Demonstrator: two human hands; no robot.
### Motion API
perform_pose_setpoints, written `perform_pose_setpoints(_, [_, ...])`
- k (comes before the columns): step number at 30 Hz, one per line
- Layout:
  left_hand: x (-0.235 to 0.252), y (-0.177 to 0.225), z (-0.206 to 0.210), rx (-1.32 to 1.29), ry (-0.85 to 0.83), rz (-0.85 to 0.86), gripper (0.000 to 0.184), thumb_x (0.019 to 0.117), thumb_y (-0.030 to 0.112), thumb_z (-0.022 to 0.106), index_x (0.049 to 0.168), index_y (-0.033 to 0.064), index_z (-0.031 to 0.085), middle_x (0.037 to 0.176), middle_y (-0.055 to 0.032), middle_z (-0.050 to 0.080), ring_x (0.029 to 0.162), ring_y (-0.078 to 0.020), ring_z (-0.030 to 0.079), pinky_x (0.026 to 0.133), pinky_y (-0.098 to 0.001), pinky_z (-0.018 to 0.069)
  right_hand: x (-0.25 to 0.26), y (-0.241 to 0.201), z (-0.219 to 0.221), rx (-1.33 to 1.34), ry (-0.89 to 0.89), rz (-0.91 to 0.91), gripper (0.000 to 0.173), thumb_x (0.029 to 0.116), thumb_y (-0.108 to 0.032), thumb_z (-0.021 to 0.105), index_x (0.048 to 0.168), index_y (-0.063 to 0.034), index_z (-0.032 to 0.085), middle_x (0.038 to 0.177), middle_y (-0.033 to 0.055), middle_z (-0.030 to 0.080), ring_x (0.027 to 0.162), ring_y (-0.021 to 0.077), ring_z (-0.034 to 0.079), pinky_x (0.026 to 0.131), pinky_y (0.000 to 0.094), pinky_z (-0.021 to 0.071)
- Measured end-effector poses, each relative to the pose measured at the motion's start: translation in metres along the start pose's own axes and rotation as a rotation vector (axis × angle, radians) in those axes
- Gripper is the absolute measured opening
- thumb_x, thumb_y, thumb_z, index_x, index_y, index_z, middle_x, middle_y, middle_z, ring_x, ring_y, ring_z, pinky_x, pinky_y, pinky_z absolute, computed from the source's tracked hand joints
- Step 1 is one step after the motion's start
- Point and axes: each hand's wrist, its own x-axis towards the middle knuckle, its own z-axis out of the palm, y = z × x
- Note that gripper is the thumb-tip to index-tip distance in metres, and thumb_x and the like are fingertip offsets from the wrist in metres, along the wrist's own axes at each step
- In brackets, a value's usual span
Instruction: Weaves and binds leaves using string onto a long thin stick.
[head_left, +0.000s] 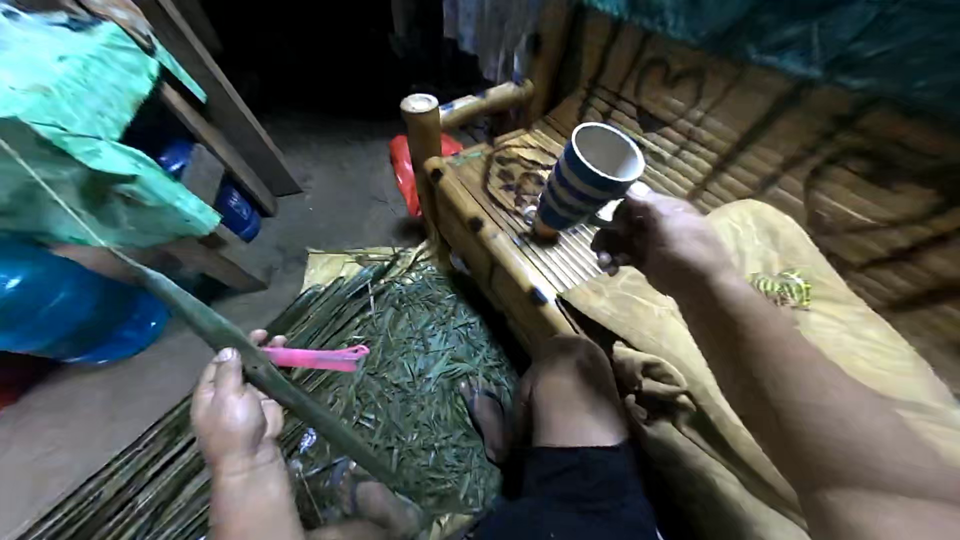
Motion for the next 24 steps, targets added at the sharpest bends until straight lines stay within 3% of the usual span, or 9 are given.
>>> perform_pose_setpoints(2, [0.003,-0.002,0.0,-0.016,0.005,0.0,0.033,0.1122,0.018,0.029,0.123,0.0015,0.056,0.108,-0.0051,0.073,0.095,-0.0179,0.073,0.086,-0.0362,0.0612,0.039,0.039,-0.002,0.031,0.174,0.23,0.051,0.1112,-0.048,0.027,0.103,-0.0074,0.058,0.073,0.0036,0.066,0.058,0.0167,0.066,0.055,0.0345,0.0585])
perform_pose_setpoints(6, [0.006,-0.003,0.003,-0.035,0.004,-0.012,0.033,0.1124,0.018,0.028,0.121,0.0041,0.057,0.108,-0.0037,0.073,0.094,-0.017,0.073,0.082,-0.036,0.0618,0.088,0.106,0.0,0.198,0.395,0.409,0.046,0.1098,-0.047,0.031,0.103,-0.0081,0.054,0.077,0.0052,0.06,0.064,0.019,0.065,0.062,0.0374,0.0582])
perform_pose_setpoints(9, [0.005,-0.001,0.008,-0.056,0.014,-0.025,0.031,0.1125,0.017,0.029,0.12,0.0043,0.056,0.107,-0.004,0.074,0.093,-0.0174,0.074,0.081,-0.0353,0.0623,0.111,0.137,0.005,0.217,0.49,0.486,0.047,0.1107,-0.045,0.029,0.123,-0.0043,0.05,0.089,0.0101,0.055,0.068,0.0204,0.061,0.065,0.0375,0.0569])
perform_pose_setpoints(11, [0.005,-0.001,0.009,-0.066,0.003,-0.021,0.031,0.1123,0.016,0.028,0.119,0.0037,0.056,0.108,-0.0044,0.073,0.094,-0.0169,0.073,0.083,-0.034,0.0619,0.117,0.144,0.008,0.27,0.531,0.503,0.052,0.1115,-0.045,0.03,0.137,-0.0026,0.045,0.103,0.0145,0.054,0.077,0.0224,0.061,0.071,0.0377,0.0564])
perform_pose_setpoints(16, [0.0,-0.001,0.016,-0.067,-0.028,-0.038,0.032,0.1123,0.016,0.028,0.119,0.003,0.056,0.109,-0.0052,0.074,0.094,-0.0174,0.074,0.085,-0.0346,0.0618,0.126,0.169,0.007,0.219,0.534,0.479,0.055,0.1113,-0.045,0.028,0.138,-0.0009,0.047,0.108,0.0173,0.058,0.08,0.0248,0.064,0.072,0.0407,0.0576])
perform_pose_setpoints(20, [-0.002,-0.003,0.022,-0.075,-0.051,-0.064,0.032,0.1126,0.016,0.029,0.122,0.0026,0.056,0.11,-0.0059,0.074,0.094,-0.0178,0.074,0.084,-0.0345,0.0619,0.118,0.166,0.01,0.348,0.559,0.497,0.059,0.1102,-0.047,0.035,0.148,-0.0011,0.038,0.124,0.0239,0.061,0.094,0.0302,0.069,0.078,0.0415,0.0597])
perform_pose_setpoints(22, [-0.005,-0.002,0.029,-0.083,-0.059,-0.086,0.031,0.1127,0.017,0.029,0.123,0.0033,0.055,0.111,-0.0056,0.073,0.094,-0.0175,0.074,0.084,-0.0349,0.0622,0.101,0.156,0.018,0.398,0.577,0.477,0.06,0.1098,-0.047,0.039,0.148,-0.0008,0.038,0.122,0.0246,0.062,0.093,0.031,0.07,0.078,0.0416,0.0604])
perform_pose_setpoints(24, [-0.01,0.003,0.038,-0.085,-0.064,-0.112,0.031,0.1127,0.017,0.029,0.125,0.0033,0.054,0.112,-0.0057,0.073,0.093,-0.0176,0.074,0.082,-0.035,0.0624,0.08,0.144,0.035,0.356,0.483,0.427,0.055,0.1097,-0.043,0.042,0.145,-0.0015,0.041,0.115,0.0217,0.063,0.087,0.0291,0.07,0.073,0.0414,0.061])
